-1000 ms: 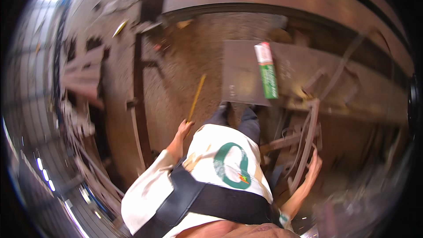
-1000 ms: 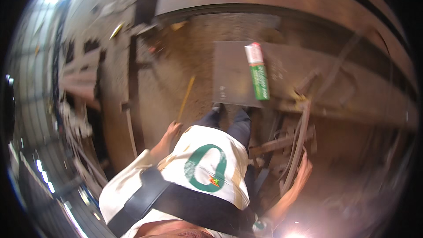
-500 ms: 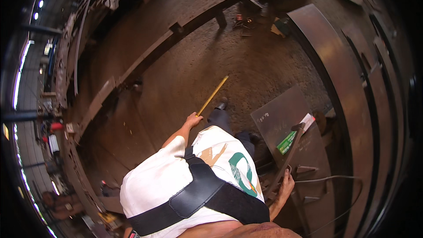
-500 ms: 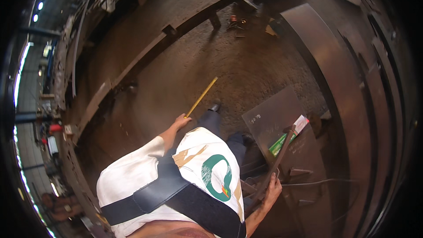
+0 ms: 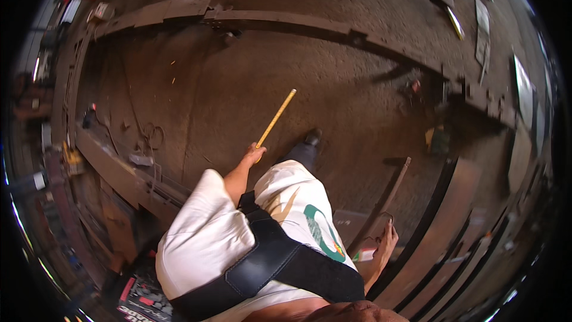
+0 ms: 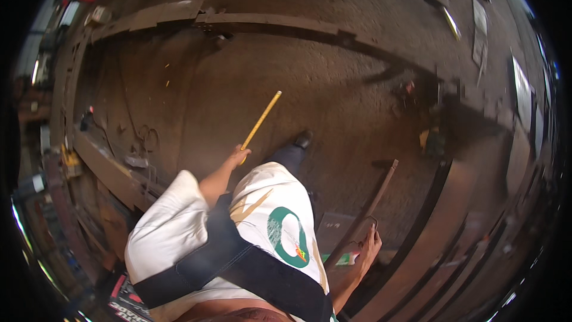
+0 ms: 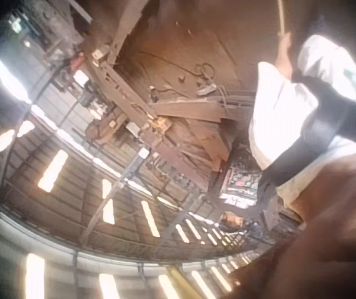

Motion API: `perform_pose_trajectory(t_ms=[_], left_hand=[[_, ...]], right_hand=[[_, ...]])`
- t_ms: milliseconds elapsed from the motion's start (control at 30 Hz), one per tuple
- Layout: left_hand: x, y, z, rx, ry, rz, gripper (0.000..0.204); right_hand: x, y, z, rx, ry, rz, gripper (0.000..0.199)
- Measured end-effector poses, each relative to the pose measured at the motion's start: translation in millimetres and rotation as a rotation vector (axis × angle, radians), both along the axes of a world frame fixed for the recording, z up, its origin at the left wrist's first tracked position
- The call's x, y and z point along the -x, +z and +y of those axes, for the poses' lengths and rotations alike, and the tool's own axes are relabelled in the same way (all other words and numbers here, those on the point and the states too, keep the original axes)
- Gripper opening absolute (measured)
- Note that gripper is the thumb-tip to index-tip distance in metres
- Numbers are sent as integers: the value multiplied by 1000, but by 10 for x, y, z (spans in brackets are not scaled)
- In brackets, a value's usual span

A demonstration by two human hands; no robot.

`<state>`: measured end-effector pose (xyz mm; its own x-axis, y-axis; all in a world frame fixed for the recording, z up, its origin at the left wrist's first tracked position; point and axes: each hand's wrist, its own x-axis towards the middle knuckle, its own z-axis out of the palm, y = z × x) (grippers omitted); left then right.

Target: The person uses a tape measure to measure various metal plates and structural components in a workshop. They extend and retract the tape measure repeatedly, positioning it along edges and surfaces of metal pieces while another person works nearby.

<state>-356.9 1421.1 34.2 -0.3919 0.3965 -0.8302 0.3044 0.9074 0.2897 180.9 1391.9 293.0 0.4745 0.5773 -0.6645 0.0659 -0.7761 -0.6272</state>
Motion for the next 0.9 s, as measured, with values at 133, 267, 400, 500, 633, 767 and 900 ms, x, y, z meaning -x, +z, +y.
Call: perform_pose_trajectory(t_ms=[133, 267, 400, 500, 633, 767, 900], left_hand=[[-126, 530, -21, -56, 225, -36, 83], [-331, 1100, -480, -117, 376, -36, 84], [-628, 375, -596, -361, 507, 41, 60], [-992, -91, -697, -240, 816, -69, 61], [-1970, 85, -617, -135, 1081, 120, 66], [-2967, 86, -369, -123, 1348, 65, 68], [-3998, 575, -64, -121, 1736, 17, 66]], right_hand=[[-28, 234, 803, -80, 183, -72, 42], [92, 698, 1402, -161, 370, -67, 44], [199, 890, 2671, -192, 553, -95, 47], [470, 951, 3892, -241, 749, -126, 55], [903, 905, 5239, -344, 1114, -292, 67], [1481, 839, 6818, -442, 1183, -343, 57], [2390, 720, 7490, -598, 1364, -249, 63]])
